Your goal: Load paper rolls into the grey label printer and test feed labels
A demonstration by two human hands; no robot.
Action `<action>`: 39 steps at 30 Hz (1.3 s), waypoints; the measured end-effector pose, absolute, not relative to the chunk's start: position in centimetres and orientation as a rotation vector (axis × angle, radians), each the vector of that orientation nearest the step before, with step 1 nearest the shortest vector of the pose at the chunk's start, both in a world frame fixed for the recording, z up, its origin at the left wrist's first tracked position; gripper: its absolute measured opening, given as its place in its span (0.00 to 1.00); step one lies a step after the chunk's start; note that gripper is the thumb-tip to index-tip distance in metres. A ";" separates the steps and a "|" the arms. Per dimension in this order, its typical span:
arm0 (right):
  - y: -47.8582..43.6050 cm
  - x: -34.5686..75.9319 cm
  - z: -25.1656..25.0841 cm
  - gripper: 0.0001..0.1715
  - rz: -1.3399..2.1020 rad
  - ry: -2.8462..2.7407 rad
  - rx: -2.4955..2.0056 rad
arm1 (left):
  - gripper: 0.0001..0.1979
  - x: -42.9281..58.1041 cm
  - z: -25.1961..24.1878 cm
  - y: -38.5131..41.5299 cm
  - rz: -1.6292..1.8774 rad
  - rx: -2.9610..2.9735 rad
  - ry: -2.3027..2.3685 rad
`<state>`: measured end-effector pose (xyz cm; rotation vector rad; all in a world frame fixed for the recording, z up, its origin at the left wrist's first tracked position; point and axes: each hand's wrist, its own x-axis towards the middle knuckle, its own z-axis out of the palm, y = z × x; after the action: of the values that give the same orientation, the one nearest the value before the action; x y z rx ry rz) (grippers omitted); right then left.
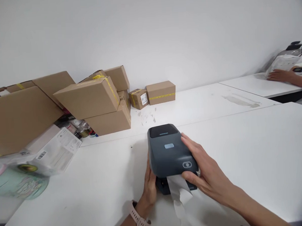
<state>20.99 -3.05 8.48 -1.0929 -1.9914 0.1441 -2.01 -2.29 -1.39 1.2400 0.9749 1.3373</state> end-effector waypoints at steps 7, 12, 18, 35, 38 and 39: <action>5.0 19.2 13.3 0.33 0.002 -1.767 -0.794 | 0.36 -2.3 -0.5 -1.9 1.298 1.399 1.051; 10.6 17.5 16.6 0.36 -0.001 -1.610 -0.841 | 0.25 -2.9 -0.1 -1.6 1.294 1.803 1.084; 14.7 17.3 18.4 0.34 -0.251 -1.643 -1.032 | 0.19 -2.9 0.2 -1.7 1.363 2.111 1.092; 10.9 18.2 15.3 0.20 -0.136 -2.687 -0.727 | 0.24 -4.8 0.3 1.0 1.281 2.276 1.162; 9.7 18.5 13.7 0.18 0.323 -2.977 -0.817 | 0.25 -4.8 0.2 1.0 1.271 2.282 1.167; 9.6 18.5 13.2 0.19 0.432 -3.040 -0.836 | 0.25 -4.8 0.2 1.0 1.273 2.286 1.169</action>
<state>18.53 9.60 13.25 -0.8362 -3.0397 0.4324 -4.76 1.03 0.16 2.2857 1.1693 1.2725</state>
